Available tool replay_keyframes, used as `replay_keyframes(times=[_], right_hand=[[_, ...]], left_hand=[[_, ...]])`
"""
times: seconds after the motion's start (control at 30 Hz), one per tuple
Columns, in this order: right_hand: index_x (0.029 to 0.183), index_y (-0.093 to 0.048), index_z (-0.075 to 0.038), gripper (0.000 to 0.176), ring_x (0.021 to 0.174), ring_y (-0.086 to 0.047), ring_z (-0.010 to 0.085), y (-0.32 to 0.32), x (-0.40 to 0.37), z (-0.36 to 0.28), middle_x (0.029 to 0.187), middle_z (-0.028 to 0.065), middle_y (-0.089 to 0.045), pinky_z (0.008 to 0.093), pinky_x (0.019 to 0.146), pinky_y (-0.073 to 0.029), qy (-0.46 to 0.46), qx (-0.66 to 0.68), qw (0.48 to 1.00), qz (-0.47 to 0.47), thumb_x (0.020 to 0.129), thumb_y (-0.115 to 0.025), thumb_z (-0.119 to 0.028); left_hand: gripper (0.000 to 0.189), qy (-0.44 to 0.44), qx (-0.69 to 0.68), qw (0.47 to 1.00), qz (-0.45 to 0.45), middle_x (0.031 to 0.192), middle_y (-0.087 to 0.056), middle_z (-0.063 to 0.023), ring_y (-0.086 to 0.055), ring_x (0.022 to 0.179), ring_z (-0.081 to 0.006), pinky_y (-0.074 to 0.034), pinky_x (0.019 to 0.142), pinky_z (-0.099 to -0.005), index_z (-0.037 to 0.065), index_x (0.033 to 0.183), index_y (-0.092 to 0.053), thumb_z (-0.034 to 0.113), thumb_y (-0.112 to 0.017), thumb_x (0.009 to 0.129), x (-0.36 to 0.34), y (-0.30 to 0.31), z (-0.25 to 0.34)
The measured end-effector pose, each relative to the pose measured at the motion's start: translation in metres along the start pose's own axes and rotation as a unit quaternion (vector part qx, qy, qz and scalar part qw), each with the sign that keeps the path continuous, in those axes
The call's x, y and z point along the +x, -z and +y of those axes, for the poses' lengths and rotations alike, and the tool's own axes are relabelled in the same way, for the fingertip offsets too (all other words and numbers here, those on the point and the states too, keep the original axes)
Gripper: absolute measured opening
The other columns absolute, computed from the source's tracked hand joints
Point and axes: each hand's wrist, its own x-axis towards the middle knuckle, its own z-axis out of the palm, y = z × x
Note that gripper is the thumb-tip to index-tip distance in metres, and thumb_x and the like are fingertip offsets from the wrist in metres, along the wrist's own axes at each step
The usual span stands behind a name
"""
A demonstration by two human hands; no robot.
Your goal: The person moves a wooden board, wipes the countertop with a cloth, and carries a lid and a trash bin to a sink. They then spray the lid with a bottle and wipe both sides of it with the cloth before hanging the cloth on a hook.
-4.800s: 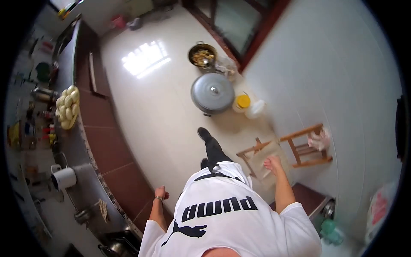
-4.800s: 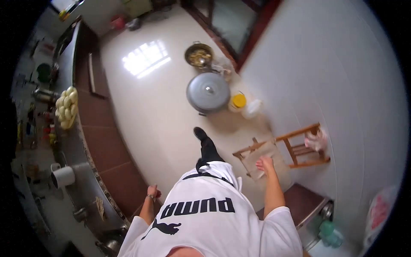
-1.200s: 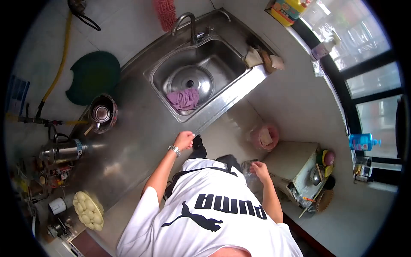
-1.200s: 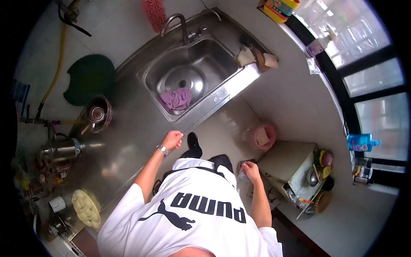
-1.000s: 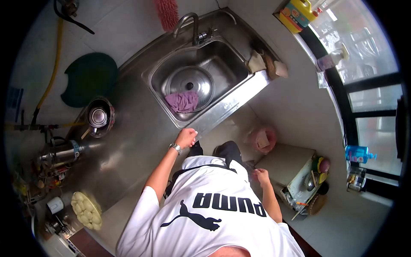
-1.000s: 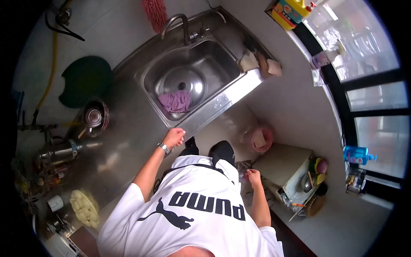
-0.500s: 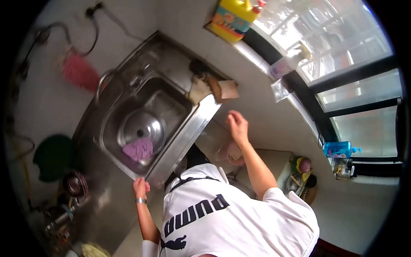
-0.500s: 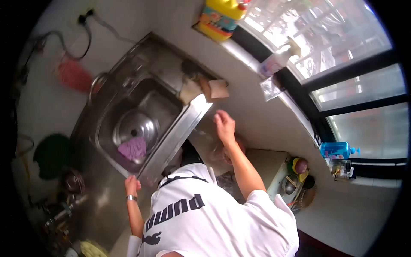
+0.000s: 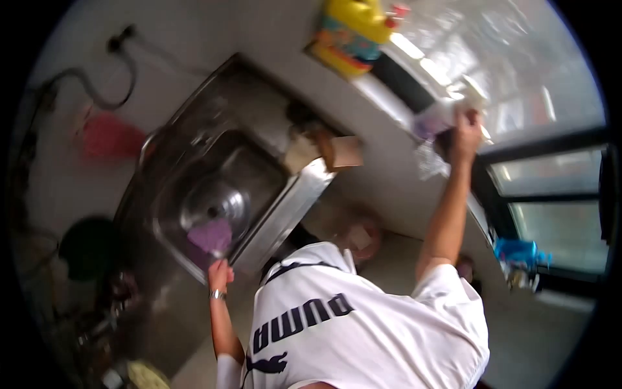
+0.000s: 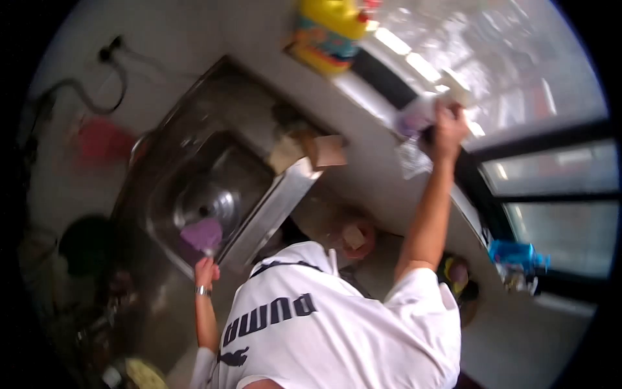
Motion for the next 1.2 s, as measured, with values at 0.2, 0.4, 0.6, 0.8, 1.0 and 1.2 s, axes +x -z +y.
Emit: replay_keyframes(times=[0.2,0.4,0.6,0.8,1.0,1.2], right_hand=[[0.112,-0.059,0.006,0.037,0.096,-0.058,0.0167,0.019,0.053,0.048,0.106,0.0104,-0.062,0.0298,0.09,-0.042,-0.047,0.12,0.981,-0.147,0.083,-0.065,-0.016],[0.104,-0.064,0.002,0.031,0.105,-0.054,0.0182,-0.015,0.034,-0.004,0.112,0.007,-0.061,0.031,0.095,-0.038,0.122,-0.003,0.976,-0.181,0.092,-0.051,-0.024],[0.101,-0.063,-0.002,0.02,0.088,-0.06,0.0165,-0.04,-0.007,-0.043,0.098,0.0088,-0.064,0.0312,0.08,-0.049,0.073,0.133,0.94,-0.304,0.088,-0.057,-0.016],[0.111,-0.059,-0.002,0.045,0.087,-0.058,0.0153,-0.134,-0.159,-0.098,0.093,0.0043,-0.061,0.0291,0.079,-0.045,-0.142,0.182,0.846,-0.481,0.067,-0.067,-0.009],[0.114,-0.057,0.0,0.041,0.089,-0.057,0.0138,-0.18,-0.212,-0.127,0.105,0.01,-0.062,0.028,0.081,-0.045,-0.206,0.349,0.735,-0.543,0.074,-0.066,-0.008],[0.099,-0.062,-0.003,0.026,0.08,-0.058,0.0161,-0.188,-0.255,-0.118,0.088,0.0059,-0.062,0.0286,0.075,-0.045,0.015,0.173,0.722,-0.67,0.073,-0.068,-0.003]], left_hand=[[0.019,-0.013,-0.009,1.0,0.015,0.06,-0.053,-0.0006,-0.049,0.045,-0.0086,-0.04,0.038,-0.0225,0.006,0.081,-0.056,0.023,-0.053,0.09,-0.004,-0.001,0.002],[0.021,0.008,-0.001,1.0,0.004,0.062,-0.054,-0.0014,-0.052,0.048,-0.0088,-0.043,0.04,-0.0224,0.005,0.082,-0.058,0.024,-0.052,0.09,0.003,0.006,-0.008],[0.023,-0.019,0.015,1.0,-0.002,0.062,-0.054,-0.0013,-0.052,0.048,-0.0089,-0.043,0.041,-0.0231,0.004,0.079,-0.058,0.024,-0.051,0.089,0.021,0.006,-0.003],[0.02,-0.022,-0.005,1.0,-0.013,0.062,-0.055,-0.0011,-0.052,0.048,-0.0082,-0.042,0.04,-0.0227,0.005,0.088,-0.06,0.023,-0.053,0.089,0.028,-0.002,0.009],[0.019,-0.026,-0.003,1.0,-0.014,0.063,-0.055,-0.001,-0.051,0.047,-0.0081,-0.042,0.04,-0.0217,0.006,0.085,-0.058,0.024,-0.053,0.09,0.021,0.006,0.002],[0.02,0.001,-0.016,1.0,0.003,0.064,-0.055,-0.0022,-0.053,0.048,-0.0099,-0.044,0.041,-0.0237,0.004,0.086,-0.059,0.023,-0.052,0.089,0.007,0.017,-0.024]])
